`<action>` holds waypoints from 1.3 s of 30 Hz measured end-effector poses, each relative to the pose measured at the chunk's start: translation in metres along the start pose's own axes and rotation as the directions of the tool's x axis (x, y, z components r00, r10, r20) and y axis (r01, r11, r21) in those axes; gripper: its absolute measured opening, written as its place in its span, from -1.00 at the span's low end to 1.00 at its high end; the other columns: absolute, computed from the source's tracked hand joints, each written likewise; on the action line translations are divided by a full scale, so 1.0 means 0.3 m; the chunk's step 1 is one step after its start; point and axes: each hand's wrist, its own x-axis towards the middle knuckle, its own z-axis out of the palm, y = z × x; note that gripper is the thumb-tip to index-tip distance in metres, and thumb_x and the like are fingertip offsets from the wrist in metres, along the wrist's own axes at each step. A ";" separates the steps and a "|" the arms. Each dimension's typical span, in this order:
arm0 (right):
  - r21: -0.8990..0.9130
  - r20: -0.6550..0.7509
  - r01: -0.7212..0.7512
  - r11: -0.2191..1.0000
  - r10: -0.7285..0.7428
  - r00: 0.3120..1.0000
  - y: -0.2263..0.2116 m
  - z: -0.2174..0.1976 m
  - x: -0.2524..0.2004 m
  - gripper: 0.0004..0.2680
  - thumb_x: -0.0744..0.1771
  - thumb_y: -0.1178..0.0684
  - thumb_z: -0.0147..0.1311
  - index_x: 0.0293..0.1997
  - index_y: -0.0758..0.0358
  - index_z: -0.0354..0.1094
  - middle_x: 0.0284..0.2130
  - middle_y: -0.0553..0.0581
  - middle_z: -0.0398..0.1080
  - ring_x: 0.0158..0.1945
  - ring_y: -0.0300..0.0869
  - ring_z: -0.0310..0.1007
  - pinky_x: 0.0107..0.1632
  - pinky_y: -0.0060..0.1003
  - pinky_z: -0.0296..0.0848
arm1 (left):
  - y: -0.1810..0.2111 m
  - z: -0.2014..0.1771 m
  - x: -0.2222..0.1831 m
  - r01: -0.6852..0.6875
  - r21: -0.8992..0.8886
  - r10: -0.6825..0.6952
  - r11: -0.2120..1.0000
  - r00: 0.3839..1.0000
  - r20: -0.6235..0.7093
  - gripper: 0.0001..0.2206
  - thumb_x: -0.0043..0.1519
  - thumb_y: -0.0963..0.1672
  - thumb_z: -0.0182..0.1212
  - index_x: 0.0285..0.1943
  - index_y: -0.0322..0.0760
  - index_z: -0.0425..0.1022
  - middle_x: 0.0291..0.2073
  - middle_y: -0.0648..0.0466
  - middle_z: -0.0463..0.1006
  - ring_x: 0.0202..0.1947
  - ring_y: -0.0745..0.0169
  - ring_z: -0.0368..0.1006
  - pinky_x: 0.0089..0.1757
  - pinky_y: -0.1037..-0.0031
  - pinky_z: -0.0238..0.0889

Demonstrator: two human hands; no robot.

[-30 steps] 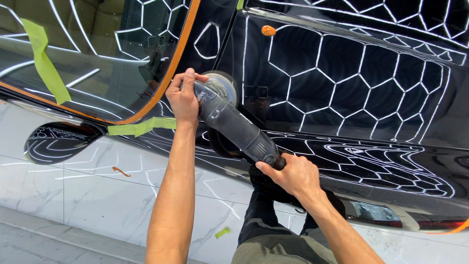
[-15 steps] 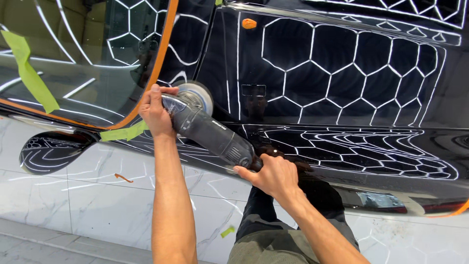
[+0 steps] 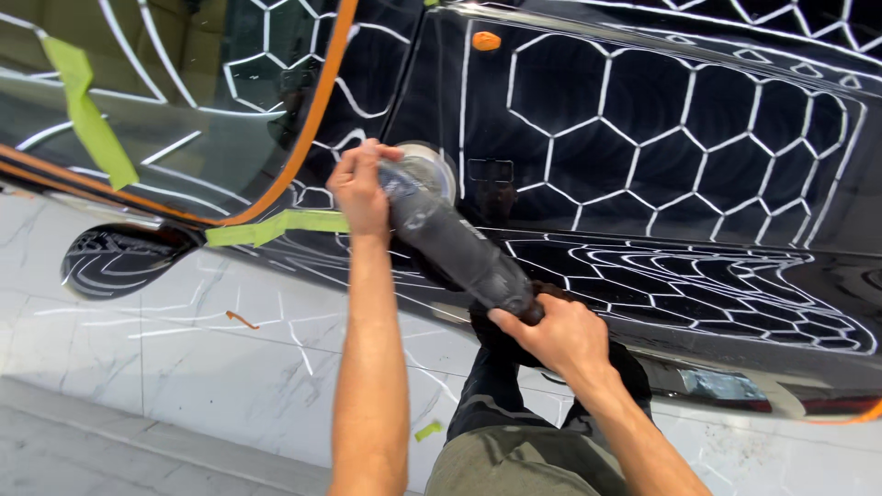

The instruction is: The person uses a handheld electric polisher to buff the hood of a black car. The car's hood is marked with a white hexagonal grid pattern and bordered with orange and green tape. The person moves the polisher systematically across the surface, covering different sections of the hood.

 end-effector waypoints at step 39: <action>0.232 -0.079 0.036 0.972 -0.018 0.997 0.146 0.036 -0.036 -0.57 0.21 -0.42 0.16 -0.44 0.25 0.45 -0.49 0.30 0.55 -0.11 0.24 0.55 -0.05 0.07 0.47 | 0.011 0.183 -0.088 0.001 0.005 -0.002 1.000 0.981 0.193 -0.89 0.27 -0.19 0.31 -0.32 -0.18 0.68 -0.49 0.06 0.67 -0.28 0.36 0.57 -0.02 0.37 0.39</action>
